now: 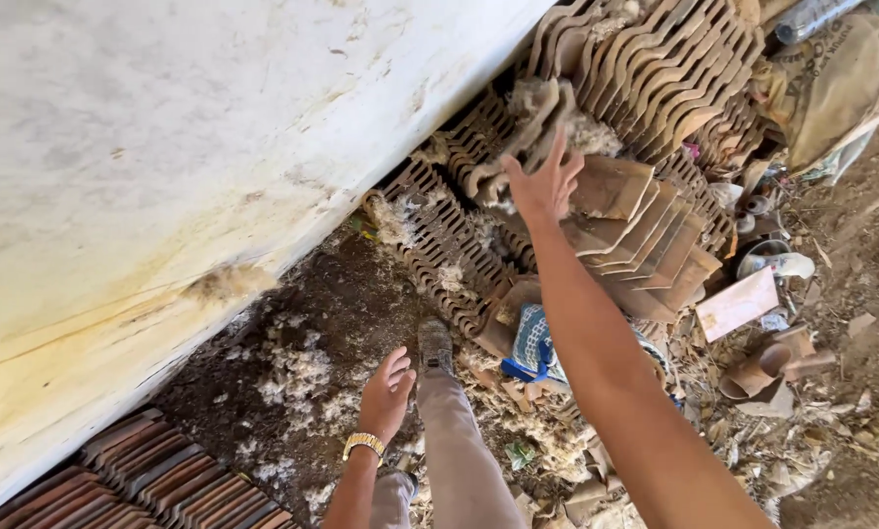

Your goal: The person is seen moving roof tiles and clearing the area.

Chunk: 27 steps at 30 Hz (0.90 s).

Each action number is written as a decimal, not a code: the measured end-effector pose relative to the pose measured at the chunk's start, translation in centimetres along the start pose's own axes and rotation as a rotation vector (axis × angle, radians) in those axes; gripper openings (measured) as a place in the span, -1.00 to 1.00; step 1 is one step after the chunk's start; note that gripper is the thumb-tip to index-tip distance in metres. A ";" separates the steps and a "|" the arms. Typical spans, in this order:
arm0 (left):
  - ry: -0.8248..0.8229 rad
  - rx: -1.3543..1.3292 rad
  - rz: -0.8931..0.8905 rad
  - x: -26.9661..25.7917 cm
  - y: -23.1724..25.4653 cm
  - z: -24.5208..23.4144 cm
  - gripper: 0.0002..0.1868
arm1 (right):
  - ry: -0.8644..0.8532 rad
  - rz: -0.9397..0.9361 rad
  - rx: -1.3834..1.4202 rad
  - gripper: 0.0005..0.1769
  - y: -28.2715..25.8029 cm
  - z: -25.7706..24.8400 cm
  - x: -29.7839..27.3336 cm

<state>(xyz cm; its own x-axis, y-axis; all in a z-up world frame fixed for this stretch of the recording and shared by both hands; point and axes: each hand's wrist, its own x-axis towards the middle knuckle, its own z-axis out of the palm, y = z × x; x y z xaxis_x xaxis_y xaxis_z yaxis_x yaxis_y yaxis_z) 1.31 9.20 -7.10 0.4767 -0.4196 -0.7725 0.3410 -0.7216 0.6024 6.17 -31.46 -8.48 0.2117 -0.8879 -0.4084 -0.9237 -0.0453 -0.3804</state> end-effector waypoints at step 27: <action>0.041 -0.168 -0.111 -1.2 -3.4 0.1 -0.39 | -0.390 -0.595 -0.939 -0.08 -3.8 -4.2 6.5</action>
<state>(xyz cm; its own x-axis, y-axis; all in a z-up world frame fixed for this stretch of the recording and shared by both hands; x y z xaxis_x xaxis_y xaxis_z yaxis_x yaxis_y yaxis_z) -0.50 12.11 -8.19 0.4601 -0.3179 -0.8290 0.5222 -0.6583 0.5422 9.71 -38.98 -6.19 0.6218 -0.4207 -0.6605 -0.4850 -0.8691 0.0970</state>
